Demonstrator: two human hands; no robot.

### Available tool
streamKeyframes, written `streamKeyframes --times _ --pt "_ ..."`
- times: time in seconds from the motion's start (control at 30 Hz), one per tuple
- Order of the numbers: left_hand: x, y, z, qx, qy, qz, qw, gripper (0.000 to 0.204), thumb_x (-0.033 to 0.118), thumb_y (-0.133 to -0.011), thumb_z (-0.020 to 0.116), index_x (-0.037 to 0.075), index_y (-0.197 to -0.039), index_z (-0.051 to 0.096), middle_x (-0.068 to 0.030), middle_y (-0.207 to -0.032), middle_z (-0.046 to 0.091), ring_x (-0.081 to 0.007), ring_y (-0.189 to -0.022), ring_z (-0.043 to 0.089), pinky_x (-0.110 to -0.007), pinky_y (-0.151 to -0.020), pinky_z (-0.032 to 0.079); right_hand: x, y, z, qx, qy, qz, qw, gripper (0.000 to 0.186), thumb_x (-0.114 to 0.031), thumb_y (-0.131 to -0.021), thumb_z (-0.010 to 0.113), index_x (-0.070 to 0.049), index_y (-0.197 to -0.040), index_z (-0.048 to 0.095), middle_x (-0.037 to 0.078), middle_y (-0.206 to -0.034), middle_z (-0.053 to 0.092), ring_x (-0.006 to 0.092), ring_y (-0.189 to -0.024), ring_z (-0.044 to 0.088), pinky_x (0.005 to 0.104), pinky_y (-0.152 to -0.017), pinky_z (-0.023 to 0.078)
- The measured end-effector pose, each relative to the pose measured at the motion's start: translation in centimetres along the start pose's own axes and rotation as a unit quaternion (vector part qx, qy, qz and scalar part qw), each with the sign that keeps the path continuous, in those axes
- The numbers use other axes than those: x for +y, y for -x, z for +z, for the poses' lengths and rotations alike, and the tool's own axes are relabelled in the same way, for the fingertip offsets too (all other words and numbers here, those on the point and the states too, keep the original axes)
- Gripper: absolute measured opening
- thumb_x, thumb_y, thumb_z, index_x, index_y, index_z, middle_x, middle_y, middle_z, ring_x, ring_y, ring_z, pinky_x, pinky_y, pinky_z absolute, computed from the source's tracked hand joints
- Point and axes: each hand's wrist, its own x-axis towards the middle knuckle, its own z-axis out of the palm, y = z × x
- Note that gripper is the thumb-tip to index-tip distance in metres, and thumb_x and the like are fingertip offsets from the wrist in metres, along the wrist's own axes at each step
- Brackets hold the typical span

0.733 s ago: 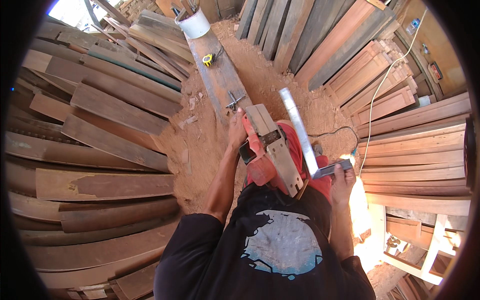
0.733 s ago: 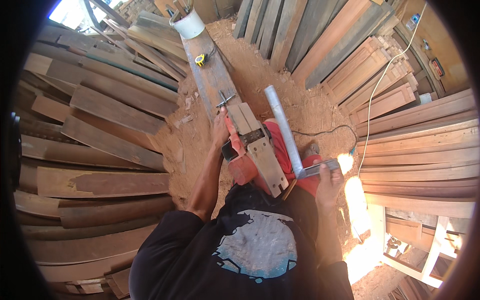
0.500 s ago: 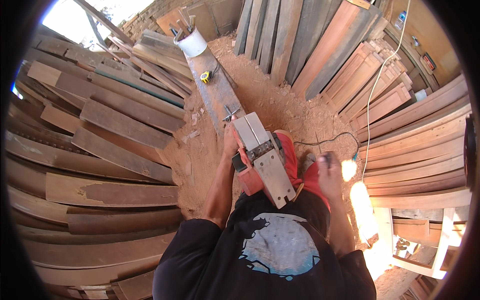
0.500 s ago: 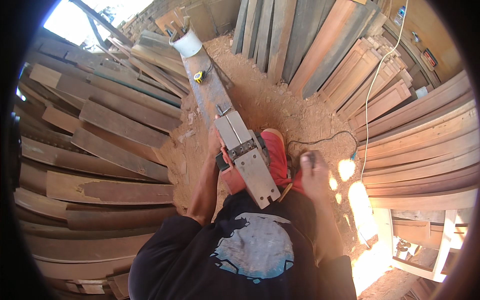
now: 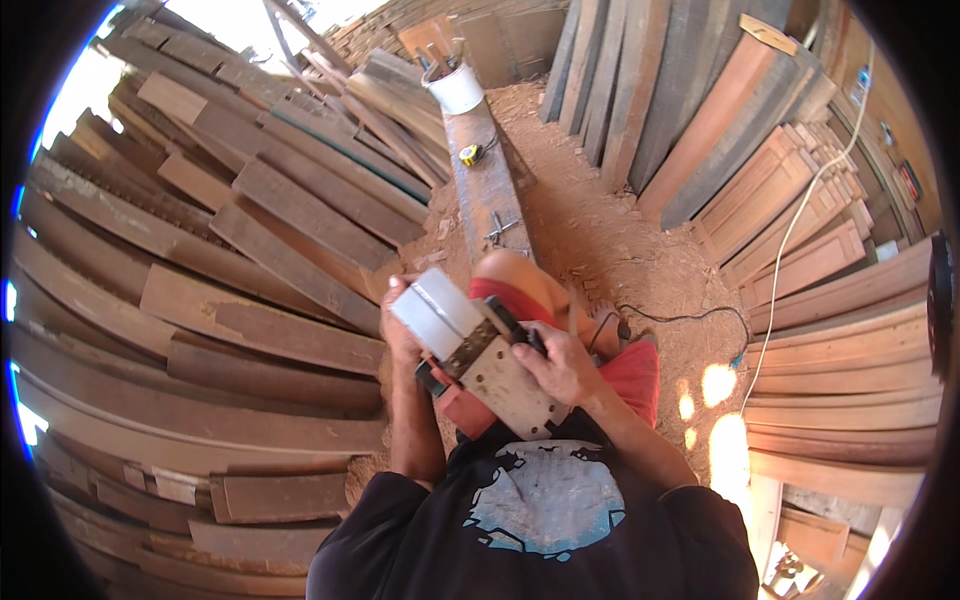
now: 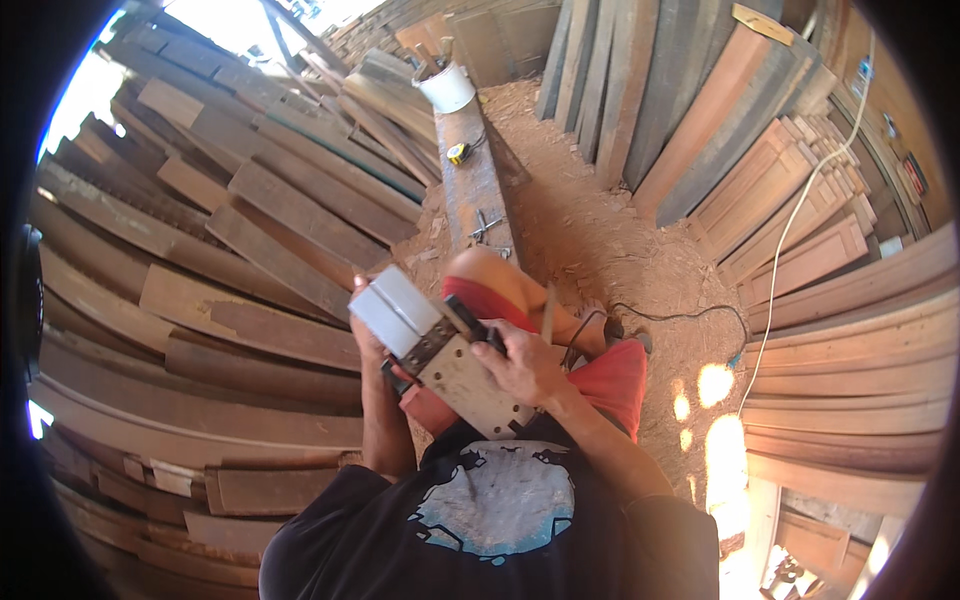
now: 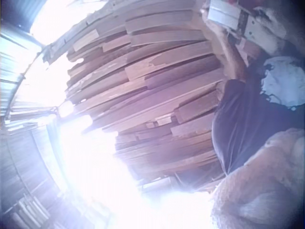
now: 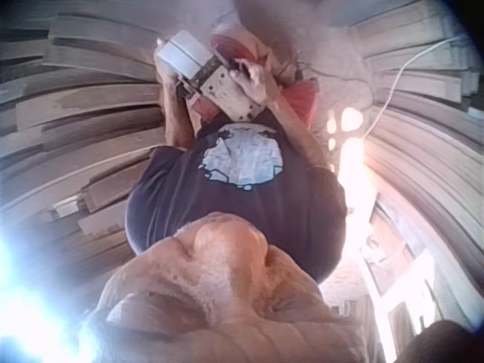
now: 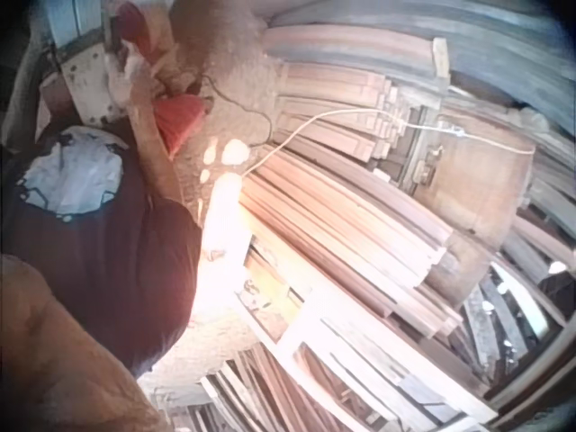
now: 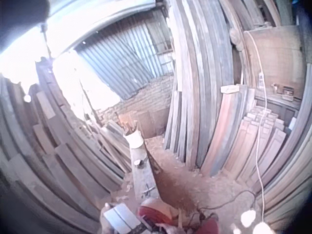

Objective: The person adjusts the settings on a red circular saw using a metal square and a pencil. They repeatedly position the square against the saw's base plate and blade, make marks, and manipulate the adjustment knobs and levers to calibrate the tool.

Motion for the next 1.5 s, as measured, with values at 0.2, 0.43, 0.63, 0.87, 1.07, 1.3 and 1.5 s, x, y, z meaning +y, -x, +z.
streamKeyframes --times 0.2,0.43,0.63,0.87,1.07,1.3,1.5 --pt "1.0 3.0 -8.3 0.084 -0.038 -0.029 0.995 0.048 0.044 -0.108 0.045 0.002 -0.101 0.069 -0.0026 -0.077 0.067 -0.0133 -0.065 0.063 -0.028 -0.061 0.052 -0.9 -0.5 6.2 -0.092 0.091 -0.015 0.991 0.051 -0.043 -0.100 0.057 -0.001 -0.127 0.058 0.026 -0.098 0.071 0.0450 -0.094 0.069 0.0520 -0.082 0.053" --pt "-7.0 1.1 -16.3 0.040 0.042 0.030 0.998 0.036 0.036 -0.105 0.053 0.004 -0.112 0.066 -0.0009 -0.092 0.068 -0.0113 -0.077 0.065 -0.026 -0.068 0.054 1.5 -3.7 11.5 -0.067 0.191 0.058 0.978 0.051 -0.046 -0.101 0.054 0.000 -0.122 0.061 0.029 -0.101 0.069 0.0468 -0.101 0.067 0.0525 -0.088 0.051" --pt "-11.3 -7.1 -16.5 0.054 -0.042 -0.178 0.982 0.036 0.034 -0.107 0.046 0.004 -0.110 0.064 -0.0057 -0.101 0.067 -0.0160 -0.085 0.065 -0.030 -0.073 0.052 6.1 -8.1 11.2 0.011 0.196 0.095 0.976 0.049 -0.043 -0.101 0.053 0.004 -0.092 0.062 0.032 -0.086 0.066 0.0485 -0.088 0.067 0.0532 -0.076 0.049" --pt "-6.0 0.3 -15.1 -0.031 -0.140 -0.125 0.982 0.042 0.036 -0.101 0.051 0.002 -0.124 0.055 -0.0077 -0.109 0.061 -0.0175 -0.094 0.058 -0.032 -0.085 0.046 6.4 -7.3 13.5 -0.004 0.185 0.112 0.976 0.052 -0.045 -0.099 0.055 0.006 -0.093 0.063 0.033 -0.085 0.066 0.0505 -0.087 0.066 0.0543 -0.077 0.050" --pt "-3.4 -1.2 -15.2 -0.123 -0.231 -0.111 0.959 0.077 0.023 -0.083 0.063 -0.007 -0.146 0.031 -0.0141 -0.125 0.054 -0.0248 -0.113 0.055 -0.036 -0.096 0.048 2.6 -8.5 14.3 -0.018 0.194 0.147 0.970 0.047 -0.040 -0.099 0.056 0.007 -0.101 0.062 0.035 -0.093 0.068 0.0534 -0.094 0.065 0.0575 -0.085 0.050" --pt "-4.3 -2.1 -15.1 -0.116 -0.266 -0.134 0.947 0.071 0.015 -0.076 0.063 -0.008 -0.138 0.039 -0.0117 -0.108 0.060 -0.0178 -0.090 0.060 -0.032 -0.068 0.053 2.8 -8.0 13.9 -0.069 0.180 0.155 0.969 0.046 -0.039 -0.099 0.057 0.006 -0.105 0.061 0.035 -0.093 0.068 0.0530 -0.093 0.066 0.0584 -0.085 0.050" --pt "-2.1 -1.5 -12.3 -0.086 -0.309 -0.214 0.923 0.078 0.016 -0.081 0.061 -0.009 -0.148 0.030 -0.0138 -0.135 0.050 -0.0206 -0.124 0.049 -0.031 -0.106 0.039 2.9 -7.2 11.2 0.013 0.166 0.100 0.981 0.040 -0.032 -0.098 0.059 0.005 -0.113 0.060 0.029 -0.102 0.068 0.0460 -0.099 0.066 0.0515 -0.088 0.051"
